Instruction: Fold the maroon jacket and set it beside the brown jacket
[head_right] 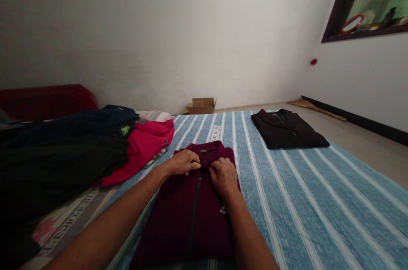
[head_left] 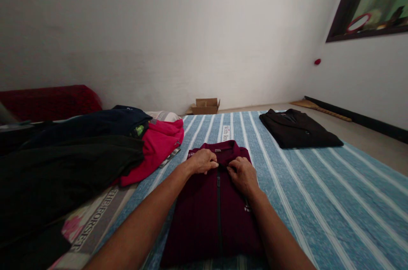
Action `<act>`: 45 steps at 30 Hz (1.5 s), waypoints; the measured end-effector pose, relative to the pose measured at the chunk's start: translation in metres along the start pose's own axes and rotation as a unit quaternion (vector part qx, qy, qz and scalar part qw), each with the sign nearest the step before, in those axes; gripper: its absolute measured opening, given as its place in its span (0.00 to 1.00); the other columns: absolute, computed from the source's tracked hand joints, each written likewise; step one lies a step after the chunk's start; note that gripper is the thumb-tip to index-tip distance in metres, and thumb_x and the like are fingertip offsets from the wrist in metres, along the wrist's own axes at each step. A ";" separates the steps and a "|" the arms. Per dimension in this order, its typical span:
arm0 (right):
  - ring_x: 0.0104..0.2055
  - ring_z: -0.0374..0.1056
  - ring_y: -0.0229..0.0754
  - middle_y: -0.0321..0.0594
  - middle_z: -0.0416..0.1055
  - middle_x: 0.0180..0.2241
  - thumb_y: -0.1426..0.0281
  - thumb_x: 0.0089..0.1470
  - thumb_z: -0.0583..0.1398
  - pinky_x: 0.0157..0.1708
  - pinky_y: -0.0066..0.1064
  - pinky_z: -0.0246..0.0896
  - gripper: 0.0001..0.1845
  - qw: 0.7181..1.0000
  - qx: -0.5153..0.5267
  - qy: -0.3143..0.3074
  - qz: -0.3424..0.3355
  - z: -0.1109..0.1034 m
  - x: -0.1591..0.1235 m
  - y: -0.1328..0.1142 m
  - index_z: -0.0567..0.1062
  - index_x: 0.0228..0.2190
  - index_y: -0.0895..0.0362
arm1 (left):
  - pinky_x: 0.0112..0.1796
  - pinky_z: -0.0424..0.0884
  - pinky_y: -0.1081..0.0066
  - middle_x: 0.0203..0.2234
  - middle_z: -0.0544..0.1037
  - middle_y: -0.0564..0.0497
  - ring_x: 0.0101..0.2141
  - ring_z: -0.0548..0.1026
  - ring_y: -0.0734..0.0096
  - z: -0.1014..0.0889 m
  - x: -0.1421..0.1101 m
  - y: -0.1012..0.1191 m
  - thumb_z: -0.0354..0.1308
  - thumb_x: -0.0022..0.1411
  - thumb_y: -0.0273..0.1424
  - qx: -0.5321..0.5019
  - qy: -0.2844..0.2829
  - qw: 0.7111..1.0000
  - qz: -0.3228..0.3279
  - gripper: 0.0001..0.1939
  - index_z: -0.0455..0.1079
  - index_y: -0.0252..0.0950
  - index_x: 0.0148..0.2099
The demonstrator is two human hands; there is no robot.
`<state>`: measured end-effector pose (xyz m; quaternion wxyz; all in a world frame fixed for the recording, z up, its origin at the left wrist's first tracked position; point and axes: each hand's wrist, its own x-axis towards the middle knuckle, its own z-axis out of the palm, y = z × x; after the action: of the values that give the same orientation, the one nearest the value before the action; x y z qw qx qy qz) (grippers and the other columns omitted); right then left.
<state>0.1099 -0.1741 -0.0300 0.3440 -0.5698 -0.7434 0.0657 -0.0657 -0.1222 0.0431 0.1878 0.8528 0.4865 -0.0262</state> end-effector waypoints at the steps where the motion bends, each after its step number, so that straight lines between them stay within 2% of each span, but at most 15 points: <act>1: 0.36 0.61 0.40 0.37 0.69 0.30 0.70 0.53 0.58 0.35 0.29 0.51 0.06 1.000 0.000 0.000 0.000 0.000 0.000 0.000 0.75 0.27 0.53 | 0.23 0.58 0.77 0.11 0.69 0.57 0.18 0.70 0.74 0.002 0.000 0.000 0.51 0.56 0.33 0.010 0.015 1.000 0.000 0.10 0.72 0.35 0.29; 6: 0.36 0.61 0.40 0.37 0.70 0.30 0.69 0.53 0.58 0.34 0.29 0.51 0.06 1.000 0.001 0.002 0.002 0.001 0.001 0.001 0.75 0.27 0.53 | 0.25 0.58 0.76 0.15 0.72 0.55 0.21 0.71 0.73 0.006 0.000 0.004 0.53 0.55 0.32 0.081 0.070 0.994 -0.002 0.09 0.72 0.36 0.28; 12: 0.36 0.61 0.41 0.38 0.70 0.30 0.69 0.54 0.58 0.35 0.29 0.51 0.06 1.000 0.003 0.001 0.001 0.000 0.000 0.000 0.75 0.27 0.53 | 0.25 0.57 0.75 0.20 0.75 0.53 0.25 0.71 0.72 0.006 0.000 0.006 0.54 0.55 0.32 0.127 0.092 0.988 0.011 0.09 0.73 0.36 0.27; 21: 0.36 0.61 0.41 0.37 0.70 0.31 0.70 0.53 0.58 0.35 0.29 0.52 0.05 1.000 0.002 0.006 -0.004 0.002 0.000 0.002 0.76 0.28 0.53 | 0.27 0.59 0.75 0.21 0.76 0.53 0.25 0.72 0.72 0.006 -0.001 0.007 0.53 0.56 0.33 0.125 0.078 0.989 -0.011 0.10 0.74 0.36 0.29; 26: 0.36 0.61 0.41 0.37 0.70 0.30 0.69 0.53 0.58 0.35 0.29 0.52 0.06 1.000 0.004 0.007 -0.005 0.002 0.001 0.002 0.76 0.28 0.53 | 0.28 0.59 0.75 0.25 0.77 0.52 0.27 0.72 0.71 0.007 -0.001 0.007 0.53 0.56 0.34 0.134 0.090 0.987 -0.008 0.10 0.74 0.37 0.30; 32: 0.36 0.61 0.40 0.37 0.70 0.31 0.69 0.53 0.58 0.35 0.29 0.51 0.06 1.000 -0.004 0.001 -0.001 0.001 0.001 0.002 0.75 0.28 0.53 | 0.27 0.59 0.75 0.21 0.75 0.54 0.25 0.72 0.71 0.006 -0.002 0.007 0.53 0.56 0.34 0.121 0.084 0.989 -0.016 0.10 0.73 0.38 0.29; 45: 0.37 0.61 0.41 0.38 0.70 0.31 0.68 0.54 0.58 0.35 0.29 0.52 0.06 1.000 -0.005 -0.010 0.004 0.000 0.001 0.001 0.76 0.28 0.52 | 0.26 0.58 0.74 0.24 0.77 0.51 0.27 0.72 0.70 0.010 0.003 0.001 0.53 0.55 0.33 0.149 0.099 0.984 0.014 0.10 0.73 0.36 0.27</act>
<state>0.1102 -0.1728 -0.0296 0.3332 -0.5736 -0.7452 0.0689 -0.0617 -0.1232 0.0337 0.0099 0.8763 0.4814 -0.0118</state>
